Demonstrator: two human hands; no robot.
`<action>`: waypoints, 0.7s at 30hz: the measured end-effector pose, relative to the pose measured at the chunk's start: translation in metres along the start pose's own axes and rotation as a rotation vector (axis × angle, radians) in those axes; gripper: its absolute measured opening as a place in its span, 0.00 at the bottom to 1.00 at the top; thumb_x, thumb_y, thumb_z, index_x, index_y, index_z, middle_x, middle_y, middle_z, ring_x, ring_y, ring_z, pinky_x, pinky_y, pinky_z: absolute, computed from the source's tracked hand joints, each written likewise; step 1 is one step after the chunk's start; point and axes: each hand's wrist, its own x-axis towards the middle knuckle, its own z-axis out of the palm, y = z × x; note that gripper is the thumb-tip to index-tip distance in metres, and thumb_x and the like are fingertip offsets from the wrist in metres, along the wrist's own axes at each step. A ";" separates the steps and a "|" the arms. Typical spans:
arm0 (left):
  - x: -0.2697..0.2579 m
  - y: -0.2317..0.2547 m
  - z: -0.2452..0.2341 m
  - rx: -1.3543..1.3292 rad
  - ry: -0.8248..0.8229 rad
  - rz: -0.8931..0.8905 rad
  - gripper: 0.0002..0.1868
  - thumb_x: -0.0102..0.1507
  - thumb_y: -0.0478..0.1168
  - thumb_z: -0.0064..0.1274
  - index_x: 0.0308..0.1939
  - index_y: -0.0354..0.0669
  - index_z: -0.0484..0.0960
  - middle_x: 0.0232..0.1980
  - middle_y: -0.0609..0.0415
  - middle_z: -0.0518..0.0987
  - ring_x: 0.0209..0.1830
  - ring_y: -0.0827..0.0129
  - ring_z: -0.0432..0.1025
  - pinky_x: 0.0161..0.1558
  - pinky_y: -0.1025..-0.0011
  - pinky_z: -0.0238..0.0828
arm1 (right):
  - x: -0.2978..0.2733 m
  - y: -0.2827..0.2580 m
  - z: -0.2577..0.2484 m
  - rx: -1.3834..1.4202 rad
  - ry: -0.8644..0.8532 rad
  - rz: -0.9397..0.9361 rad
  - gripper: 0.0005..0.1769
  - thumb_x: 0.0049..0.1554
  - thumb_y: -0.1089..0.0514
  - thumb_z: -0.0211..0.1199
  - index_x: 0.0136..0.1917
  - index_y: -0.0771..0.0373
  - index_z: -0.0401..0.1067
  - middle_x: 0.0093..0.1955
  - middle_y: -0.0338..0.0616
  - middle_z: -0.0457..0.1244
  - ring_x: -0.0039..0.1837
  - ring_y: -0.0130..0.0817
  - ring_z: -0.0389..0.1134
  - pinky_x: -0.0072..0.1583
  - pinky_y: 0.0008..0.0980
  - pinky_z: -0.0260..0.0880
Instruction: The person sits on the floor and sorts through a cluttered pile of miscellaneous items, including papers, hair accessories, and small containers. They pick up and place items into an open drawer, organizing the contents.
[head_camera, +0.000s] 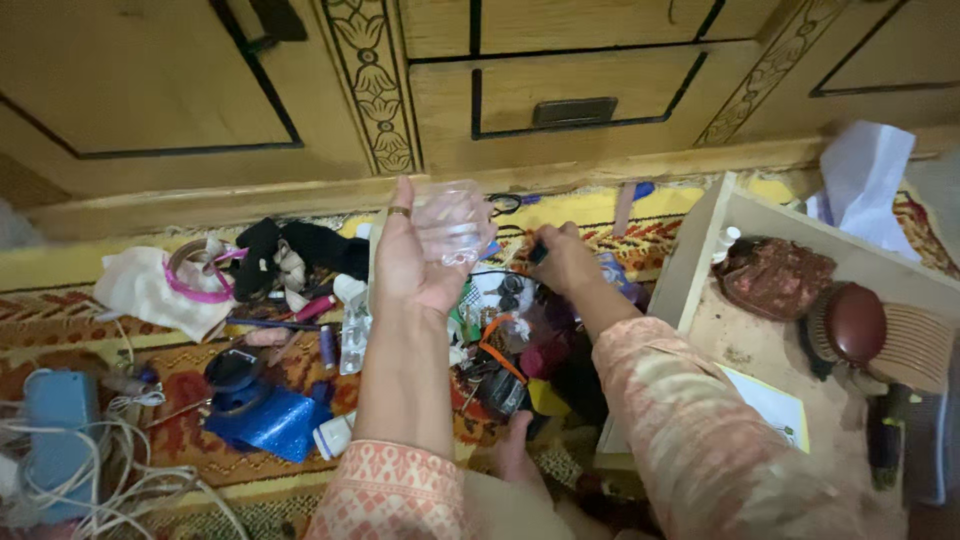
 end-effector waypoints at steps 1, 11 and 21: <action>0.000 -0.001 -0.001 0.001 -0.017 -0.008 0.36 0.67 0.63 0.47 0.55 0.27 0.75 0.52 0.34 0.80 0.49 0.44 0.77 0.50 0.48 0.78 | 0.002 0.001 -0.011 0.120 0.037 0.006 0.32 0.44 0.54 0.79 0.60 0.60 0.72 0.61 0.57 0.64 0.58 0.51 0.71 0.62 0.42 0.71; -0.001 -0.108 0.023 0.108 0.005 -0.239 0.36 0.66 0.64 0.45 0.48 0.28 0.69 0.57 0.27 0.79 0.58 0.35 0.76 0.57 0.39 0.77 | -0.097 0.181 -0.148 0.671 0.486 -0.026 0.26 0.51 0.60 0.77 0.59 0.66 0.71 0.53 0.48 0.70 0.53 0.33 0.72 0.54 0.33 0.76; 0.004 -0.199 0.004 0.336 -0.015 -0.383 0.29 0.72 0.56 0.33 0.59 0.32 0.71 0.59 0.33 0.79 0.57 0.46 0.77 0.58 0.50 0.76 | -0.108 0.204 -0.056 0.143 0.439 0.153 0.30 0.42 0.65 0.75 0.59 0.62 0.72 0.60 0.56 0.65 0.61 0.53 0.67 0.61 0.44 0.69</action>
